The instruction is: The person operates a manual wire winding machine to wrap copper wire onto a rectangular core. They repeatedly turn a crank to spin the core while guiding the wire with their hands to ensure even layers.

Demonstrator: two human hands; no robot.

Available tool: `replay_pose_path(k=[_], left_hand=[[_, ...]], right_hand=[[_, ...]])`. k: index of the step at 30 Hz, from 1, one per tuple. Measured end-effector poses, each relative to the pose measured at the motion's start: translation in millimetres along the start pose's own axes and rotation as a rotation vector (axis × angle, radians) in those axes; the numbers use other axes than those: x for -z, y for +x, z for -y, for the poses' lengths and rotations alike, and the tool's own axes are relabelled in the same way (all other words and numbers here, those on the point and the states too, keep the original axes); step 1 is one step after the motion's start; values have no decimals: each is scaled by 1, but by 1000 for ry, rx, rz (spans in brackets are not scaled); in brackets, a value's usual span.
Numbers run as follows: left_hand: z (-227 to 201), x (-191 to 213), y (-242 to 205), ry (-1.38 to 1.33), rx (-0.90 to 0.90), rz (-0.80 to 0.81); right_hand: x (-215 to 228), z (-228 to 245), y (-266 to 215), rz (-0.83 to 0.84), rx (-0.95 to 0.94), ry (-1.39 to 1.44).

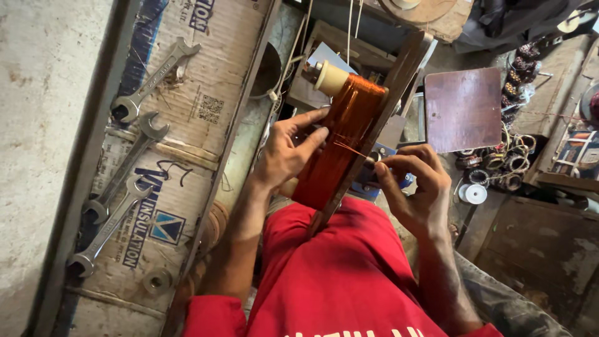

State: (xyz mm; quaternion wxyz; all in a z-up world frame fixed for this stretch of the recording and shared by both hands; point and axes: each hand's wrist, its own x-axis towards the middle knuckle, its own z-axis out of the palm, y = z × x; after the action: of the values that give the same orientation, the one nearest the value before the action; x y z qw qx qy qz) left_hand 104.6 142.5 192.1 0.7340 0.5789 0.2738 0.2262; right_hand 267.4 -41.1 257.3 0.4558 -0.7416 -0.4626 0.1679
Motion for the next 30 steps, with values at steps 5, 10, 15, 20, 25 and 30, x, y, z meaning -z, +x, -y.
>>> replay_pose_path(k=[5, 10, 15, 20, 25, 30], left_hand=[[1, 4, 4, -265, 176, 67], [-6, 9, 4, 92, 72, 113], [0, 14, 4, -47, 122, 145], [15, 23, 8, -399, 317, 194], [20, 27, 12, -203, 336, 234], [21, 21, 9, -241, 257, 159]], right_hand=[[3, -1, 1, -2, 1, -41], [2, -1, 3, 5, -10, -32], [-3, 2, 9, 19, 10, -118], [-5, 5, 17, 19, 151, -296], [-5, 10, 25, 70, 264, -426], [-8, 19, 37, 129, 355, -516]])
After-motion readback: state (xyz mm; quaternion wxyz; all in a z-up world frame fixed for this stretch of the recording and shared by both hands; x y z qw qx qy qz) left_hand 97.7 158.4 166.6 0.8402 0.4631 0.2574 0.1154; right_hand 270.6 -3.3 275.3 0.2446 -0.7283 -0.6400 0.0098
